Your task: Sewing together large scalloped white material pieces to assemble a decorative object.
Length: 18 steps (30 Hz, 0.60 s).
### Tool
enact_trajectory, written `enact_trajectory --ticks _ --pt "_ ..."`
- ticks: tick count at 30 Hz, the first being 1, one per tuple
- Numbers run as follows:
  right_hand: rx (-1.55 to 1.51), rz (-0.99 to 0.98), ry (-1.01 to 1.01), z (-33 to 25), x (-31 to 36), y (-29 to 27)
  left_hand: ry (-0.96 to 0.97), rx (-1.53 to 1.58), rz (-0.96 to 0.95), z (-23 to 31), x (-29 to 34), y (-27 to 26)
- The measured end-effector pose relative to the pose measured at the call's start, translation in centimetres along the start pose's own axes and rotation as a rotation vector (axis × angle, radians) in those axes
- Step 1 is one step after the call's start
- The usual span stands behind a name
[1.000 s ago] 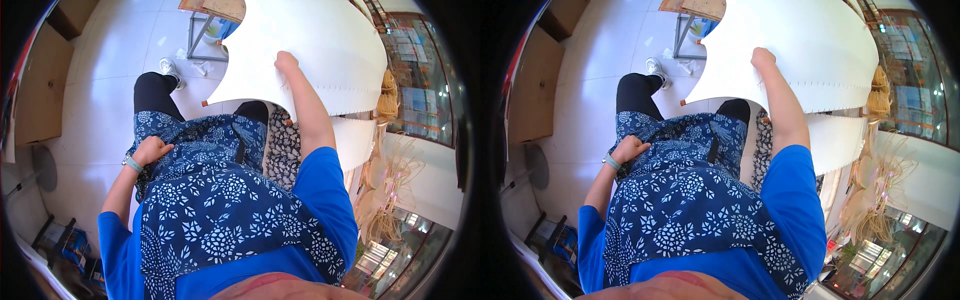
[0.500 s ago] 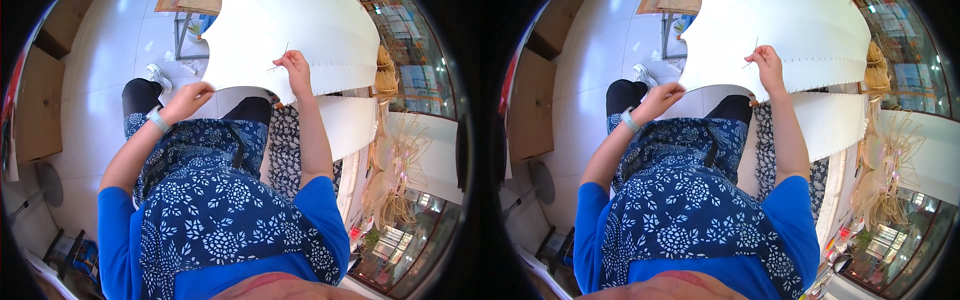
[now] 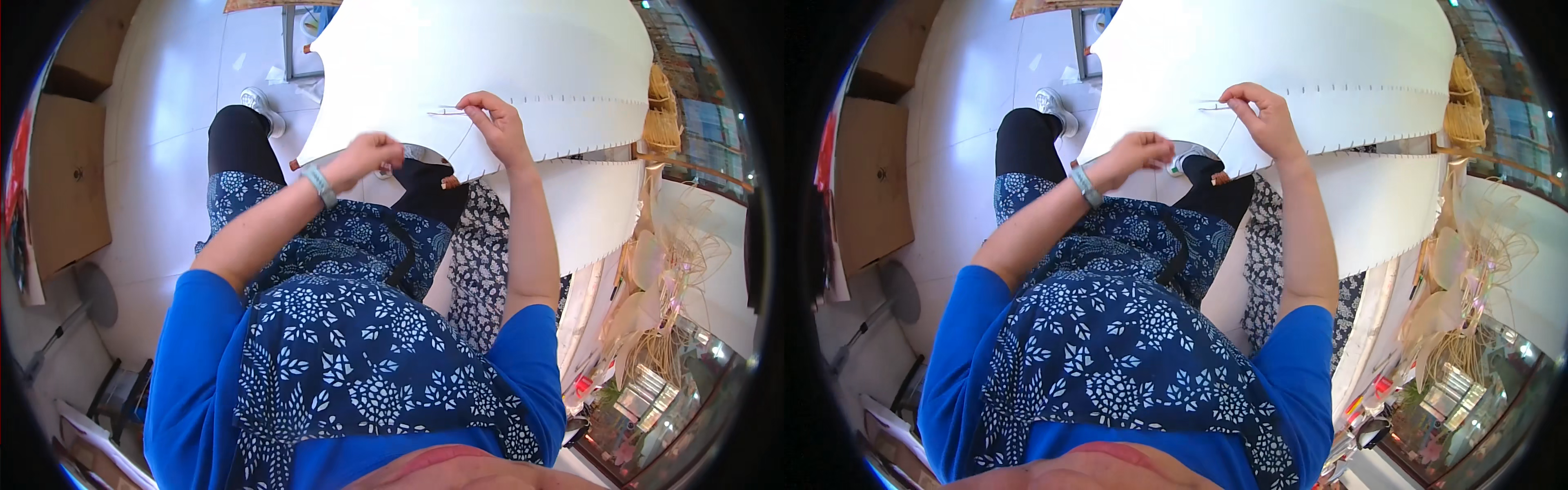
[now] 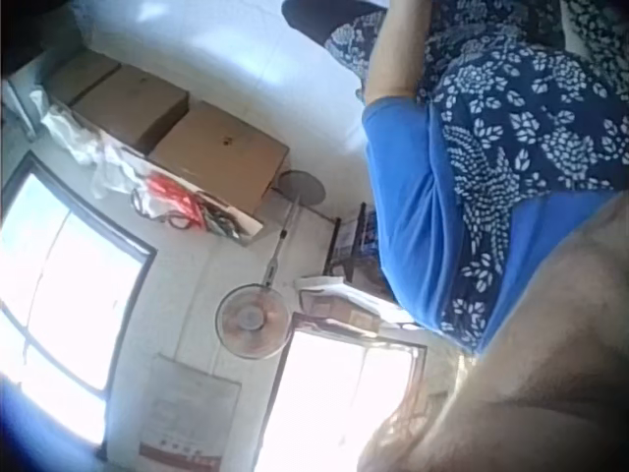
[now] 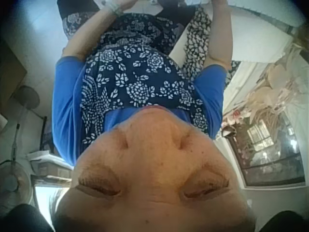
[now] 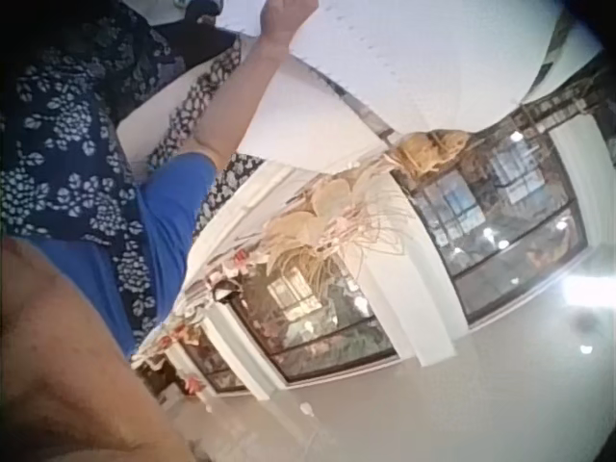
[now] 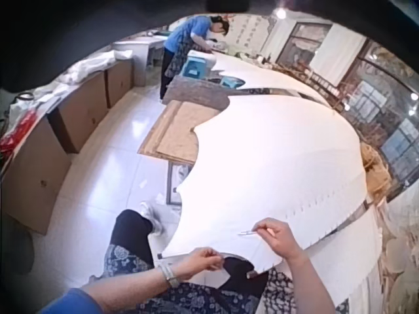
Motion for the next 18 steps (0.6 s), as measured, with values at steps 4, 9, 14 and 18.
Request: enact_trajectory --ticks 4,9,14,18 --pt "0.474 -0.227 -0.304 -1.1 -1.8 2.0 -0.172 0.563 -0.078 -3.4 -0.5 4.3" --pt "0.659 -0.311 -0.410 -0.1 -2.5 3.1 -0.053 1.288 0.071 -1.7 -4.1 5.8" --pt "0.690 -0.324 -0.402 0.8 -3.0 3.5 0.025 1.416 0.126 -1.4 -5.5 5.2" --pt "0.704 -0.359 -0.403 1.0 -3.2 3.7 0.025 1.362 0.185 -1.6 -5.4 4.8"
Point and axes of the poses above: each hand's wrist, its own x-axis away from the middle knuckle, its own y-axis out of the palm, z = x × y, the point moved 8 cm from there along -x, towards the middle knuckle, and after that the axes turned 1 degree about -x, right-handed, at the moved point
